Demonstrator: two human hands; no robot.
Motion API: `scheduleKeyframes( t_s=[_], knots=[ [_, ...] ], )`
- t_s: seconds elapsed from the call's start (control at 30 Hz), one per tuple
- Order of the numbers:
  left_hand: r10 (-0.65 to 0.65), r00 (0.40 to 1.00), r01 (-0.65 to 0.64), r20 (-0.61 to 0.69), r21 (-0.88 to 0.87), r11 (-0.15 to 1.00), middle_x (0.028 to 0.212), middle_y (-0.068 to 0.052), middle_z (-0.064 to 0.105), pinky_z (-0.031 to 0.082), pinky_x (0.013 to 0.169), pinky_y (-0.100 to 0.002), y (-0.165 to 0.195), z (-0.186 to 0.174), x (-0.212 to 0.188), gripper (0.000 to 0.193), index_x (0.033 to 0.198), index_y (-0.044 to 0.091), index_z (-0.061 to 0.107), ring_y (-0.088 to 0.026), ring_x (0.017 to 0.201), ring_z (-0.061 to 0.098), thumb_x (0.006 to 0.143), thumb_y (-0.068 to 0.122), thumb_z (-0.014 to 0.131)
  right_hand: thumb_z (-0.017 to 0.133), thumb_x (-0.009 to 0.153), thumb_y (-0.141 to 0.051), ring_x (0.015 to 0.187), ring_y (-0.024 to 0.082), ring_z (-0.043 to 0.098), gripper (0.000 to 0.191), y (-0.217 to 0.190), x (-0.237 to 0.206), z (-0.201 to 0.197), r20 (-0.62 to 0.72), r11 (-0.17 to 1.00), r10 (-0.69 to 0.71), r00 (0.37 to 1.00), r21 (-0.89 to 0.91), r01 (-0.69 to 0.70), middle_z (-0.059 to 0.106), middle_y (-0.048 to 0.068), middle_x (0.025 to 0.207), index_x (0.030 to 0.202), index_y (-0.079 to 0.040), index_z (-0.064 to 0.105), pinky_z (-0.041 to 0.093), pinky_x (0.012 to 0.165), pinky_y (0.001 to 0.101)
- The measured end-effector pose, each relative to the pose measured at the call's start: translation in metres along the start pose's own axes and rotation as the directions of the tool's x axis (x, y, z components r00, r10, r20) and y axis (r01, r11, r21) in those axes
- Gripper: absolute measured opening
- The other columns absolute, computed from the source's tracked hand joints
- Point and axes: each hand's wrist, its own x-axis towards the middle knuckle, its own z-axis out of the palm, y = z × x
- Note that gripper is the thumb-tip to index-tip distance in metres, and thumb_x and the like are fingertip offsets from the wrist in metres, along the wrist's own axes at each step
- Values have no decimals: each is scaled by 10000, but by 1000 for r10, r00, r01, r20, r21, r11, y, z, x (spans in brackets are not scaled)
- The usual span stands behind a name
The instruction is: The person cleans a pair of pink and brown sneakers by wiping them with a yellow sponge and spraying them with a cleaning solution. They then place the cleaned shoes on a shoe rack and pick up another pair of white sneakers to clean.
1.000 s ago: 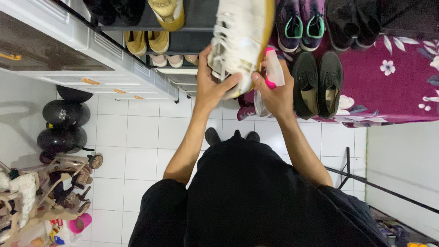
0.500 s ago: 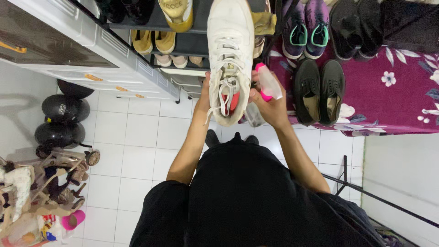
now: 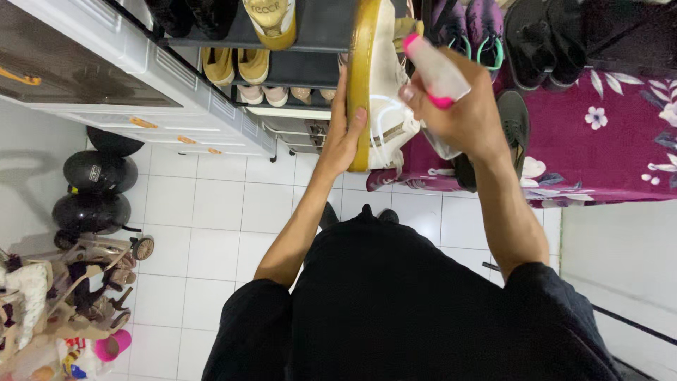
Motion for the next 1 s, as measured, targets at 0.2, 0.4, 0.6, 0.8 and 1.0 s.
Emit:
scheduleKeyframes(
  t_s=[0.2, 0.4, 0.6, 0.8, 1.0],
  knots=[
    [0, 1000, -1, 9, 140, 990, 1791, -162, 83, 81, 1353, -489, 1, -8, 12, 790, 1699, 144, 53, -354, 1660, 67, 1124, 586, 366, 774, 1019, -148, 742, 86, 646, 228, -16, -6, -2, 48, 968, 119, 992, 218, -126, 645, 30, 877, 1063, 23, 630, 518, 653, 254],
    [-43, 999, 46, -16, 208, 977, 1765, -123, 253, 282, 1261, -491, -2, -9, 24, 790, 1701, 192, 56, -330, 1283, 413, 1106, 615, 357, 794, 971, -135, 726, 102, 594, 202, -11, -27, 10, 78, 990, 100, 992, 89, -107, 599, 41, 849, 981, 9, 653, 473, 620, 281],
    [-41, 997, 52, -60, 193, 980, 1762, -112, 269, 298, 1249, -479, -4, -9, 38, 807, 1699, 173, 24, -317, 1236, 453, 1086, 610, 314, 825, 891, -156, 695, 123, 544, 255, -3, -65, 36, 138, 978, 183, 973, 80, -195, 588, 45, 791, 932, 15, 640, 454, 614, 292],
    [87, 989, -92, -120, -43, 995, 1761, -101, 51, 159, 1395, -422, -6, -11, 49, 760, 1714, 144, 34, -294, 1693, 121, 1164, 567, 346, 816, 911, -164, 672, 108, 592, 232, 19, -99, 57, 151, 958, 253, 956, 96, -269, 627, 48, 785, 934, -4, 649, 488, 602, 277],
    [-179, 981, 131, -73, -427, 895, 1765, -142, 118, 297, 1295, -416, -22, -16, 50, 899, 1696, 167, 5, -286, 1623, 192, 1050, 662, 389, 734, 993, -141, 714, 105, 678, 211, 55, -110, 56, -119, 882, 409, 905, 307, -359, 699, 69, 892, 1096, 20, 646, 569, 618, 281]
  ],
)
